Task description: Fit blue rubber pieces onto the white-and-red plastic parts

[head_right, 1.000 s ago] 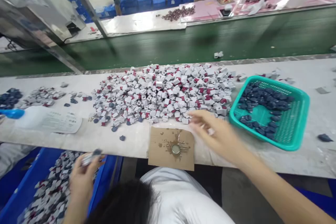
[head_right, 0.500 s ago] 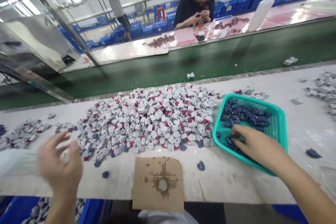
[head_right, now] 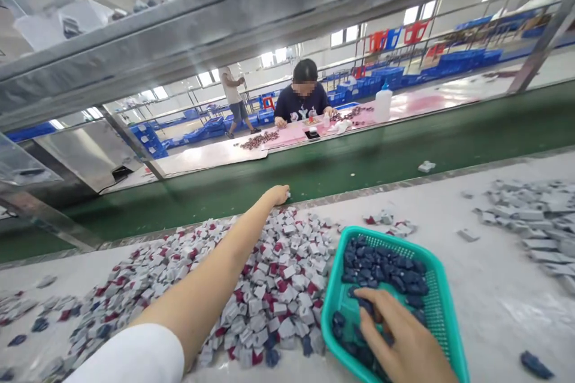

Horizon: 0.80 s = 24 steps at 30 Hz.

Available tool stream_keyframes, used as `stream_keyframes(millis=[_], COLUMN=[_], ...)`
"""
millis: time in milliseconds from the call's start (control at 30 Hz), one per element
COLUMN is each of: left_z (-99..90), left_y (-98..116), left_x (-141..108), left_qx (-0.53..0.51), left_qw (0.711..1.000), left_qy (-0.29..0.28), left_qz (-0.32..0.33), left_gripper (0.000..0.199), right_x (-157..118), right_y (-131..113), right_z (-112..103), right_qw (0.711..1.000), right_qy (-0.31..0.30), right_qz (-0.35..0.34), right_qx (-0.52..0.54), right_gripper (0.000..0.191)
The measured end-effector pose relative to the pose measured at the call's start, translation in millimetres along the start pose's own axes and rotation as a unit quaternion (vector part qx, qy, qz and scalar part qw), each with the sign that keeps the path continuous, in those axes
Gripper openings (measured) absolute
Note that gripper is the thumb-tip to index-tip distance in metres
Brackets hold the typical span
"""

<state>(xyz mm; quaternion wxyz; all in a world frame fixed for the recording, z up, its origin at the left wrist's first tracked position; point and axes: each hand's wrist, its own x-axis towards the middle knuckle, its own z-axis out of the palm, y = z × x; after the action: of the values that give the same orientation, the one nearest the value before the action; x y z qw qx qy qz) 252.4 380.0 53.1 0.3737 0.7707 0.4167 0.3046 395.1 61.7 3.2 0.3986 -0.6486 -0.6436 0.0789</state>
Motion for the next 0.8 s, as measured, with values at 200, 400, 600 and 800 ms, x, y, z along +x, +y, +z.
stream_keyframes(millis=[200,400,600,800], left_z=[-12.1,-59.2,-104.5,-87.7], left_y=[23,64,66,22], left_x=[-23,-151,-334,-438], left_qx=[0.096,0.116,-0.116,-0.302], left_qw=[0.995,0.990,0.983,0.879], left_qy=[-0.024,-0.032,0.029,0.134], left_qz=[0.026,0.067,-0.140,-0.344], left_gripper=[0.023,0.031,0.038,0.045], right_x=[-1,-37,-69,-76], right_y=[-12,-78,-141,-146], right_z=[-6,21,65,87], right_qw=[0.999,0.982,0.948,0.905], right_qy=[-0.002,-0.068,-0.234,-0.385], right_qz=[-0.031,-0.110,-0.072,-0.150], right_qx=[0.035,0.135,0.205,0.097], right_gripper=[0.020,0.022,0.015,0.014])
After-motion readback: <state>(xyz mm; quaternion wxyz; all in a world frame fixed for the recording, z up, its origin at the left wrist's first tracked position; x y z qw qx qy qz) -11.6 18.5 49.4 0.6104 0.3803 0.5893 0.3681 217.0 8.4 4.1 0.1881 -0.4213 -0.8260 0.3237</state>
